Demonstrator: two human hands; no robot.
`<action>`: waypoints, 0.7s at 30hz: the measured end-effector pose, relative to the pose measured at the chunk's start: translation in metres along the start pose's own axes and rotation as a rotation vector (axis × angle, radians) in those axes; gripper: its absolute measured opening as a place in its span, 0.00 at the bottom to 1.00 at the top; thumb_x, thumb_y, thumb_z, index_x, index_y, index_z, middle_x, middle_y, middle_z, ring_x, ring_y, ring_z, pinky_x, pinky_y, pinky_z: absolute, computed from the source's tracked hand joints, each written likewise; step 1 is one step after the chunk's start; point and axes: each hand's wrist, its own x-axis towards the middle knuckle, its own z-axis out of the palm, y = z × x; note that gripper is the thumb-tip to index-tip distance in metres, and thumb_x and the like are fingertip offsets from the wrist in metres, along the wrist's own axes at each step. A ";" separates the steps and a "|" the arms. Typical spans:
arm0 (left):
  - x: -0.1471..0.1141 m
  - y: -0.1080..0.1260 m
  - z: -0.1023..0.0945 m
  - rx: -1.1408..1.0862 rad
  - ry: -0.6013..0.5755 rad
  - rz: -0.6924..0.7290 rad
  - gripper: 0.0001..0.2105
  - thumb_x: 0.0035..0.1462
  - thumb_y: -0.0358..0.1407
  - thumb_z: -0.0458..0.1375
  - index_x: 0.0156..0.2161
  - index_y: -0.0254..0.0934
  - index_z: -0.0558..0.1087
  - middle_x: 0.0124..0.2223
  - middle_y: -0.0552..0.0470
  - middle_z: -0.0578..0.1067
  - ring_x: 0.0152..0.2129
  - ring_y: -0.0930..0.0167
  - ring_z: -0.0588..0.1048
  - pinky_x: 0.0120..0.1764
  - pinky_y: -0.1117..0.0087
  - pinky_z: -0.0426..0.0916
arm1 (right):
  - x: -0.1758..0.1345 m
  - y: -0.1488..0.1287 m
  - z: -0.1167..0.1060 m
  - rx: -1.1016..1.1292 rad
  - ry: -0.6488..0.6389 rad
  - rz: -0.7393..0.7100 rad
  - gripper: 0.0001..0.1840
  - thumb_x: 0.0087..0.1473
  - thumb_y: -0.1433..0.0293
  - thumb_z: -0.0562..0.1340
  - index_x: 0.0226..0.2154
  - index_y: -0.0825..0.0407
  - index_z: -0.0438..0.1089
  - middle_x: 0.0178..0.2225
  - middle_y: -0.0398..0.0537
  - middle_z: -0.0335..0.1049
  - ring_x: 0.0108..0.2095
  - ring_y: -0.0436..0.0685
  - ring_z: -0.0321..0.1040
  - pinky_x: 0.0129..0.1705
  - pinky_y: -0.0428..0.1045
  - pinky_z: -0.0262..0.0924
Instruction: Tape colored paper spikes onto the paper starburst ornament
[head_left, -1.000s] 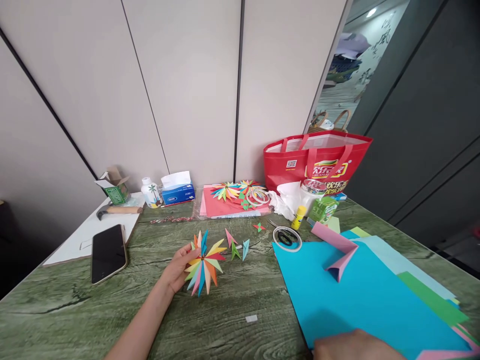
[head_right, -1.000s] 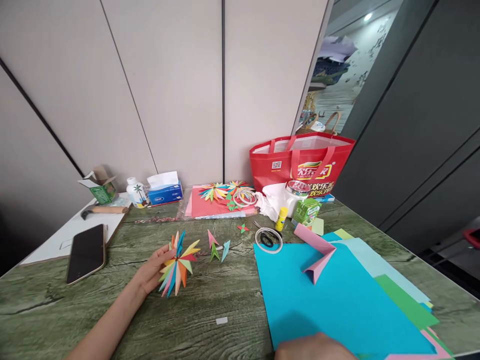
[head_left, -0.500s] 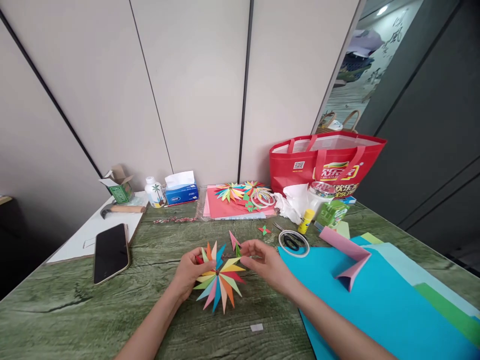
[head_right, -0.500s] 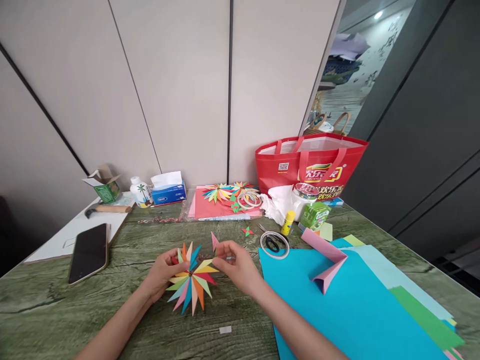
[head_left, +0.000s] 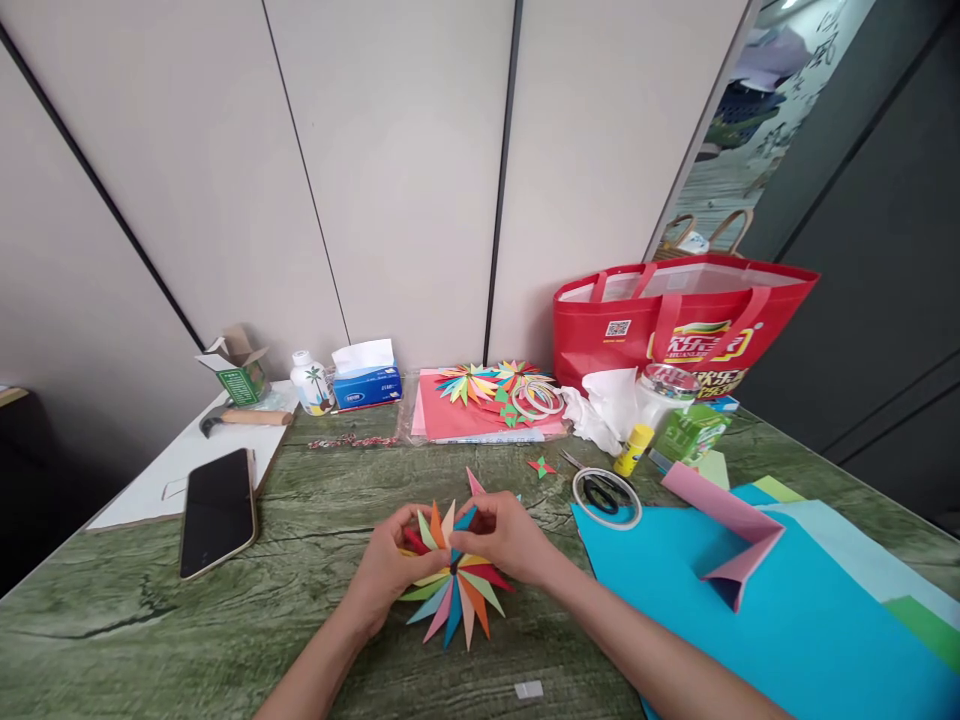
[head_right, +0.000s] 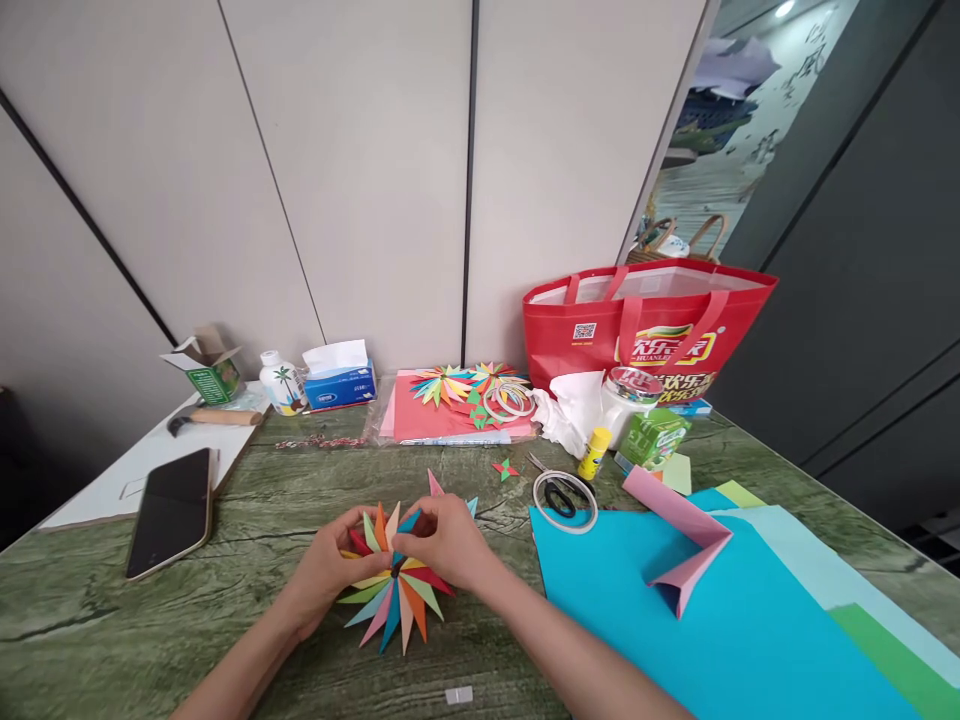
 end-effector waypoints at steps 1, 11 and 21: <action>0.000 -0.001 0.000 -0.008 -0.008 -0.010 0.17 0.28 0.32 0.69 0.30 0.34 0.73 0.23 0.55 0.77 0.19 0.73 0.71 0.25 0.76 0.64 | 0.001 0.000 0.001 -0.010 0.004 -0.001 0.05 0.38 0.71 0.63 0.18 0.56 0.67 0.15 0.37 0.59 0.18 0.45 0.53 0.20 0.41 0.48; 0.007 -0.010 -0.003 -0.016 0.047 -0.078 0.13 0.28 0.33 0.70 0.25 0.32 0.74 0.22 0.52 0.77 0.18 0.72 0.72 0.24 0.74 0.65 | 0.008 0.001 0.006 0.028 -0.071 0.005 0.08 0.40 0.67 0.64 0.20 0.55 0.67 0.18 0.40 0.64 0.20 0.47 0.56 0.22 0.42 0.50; 0.005 -0.010 0.001 -0.015 0.007 -0.100 0.13 0.29 0.32 0.70 0.25 0.33 0.74 0.24 0.52 0.78 0.20 0.71 0.73 0.25 0.75 0.66 | 0.008 0.005 0.002 0.000 -0.062 0.047 0.14 0.39 0.63 0.66 0.16 0.55 0.64 0.14 0.37 0.58 0.17 0.45 0.50 0.19 0.42 0.44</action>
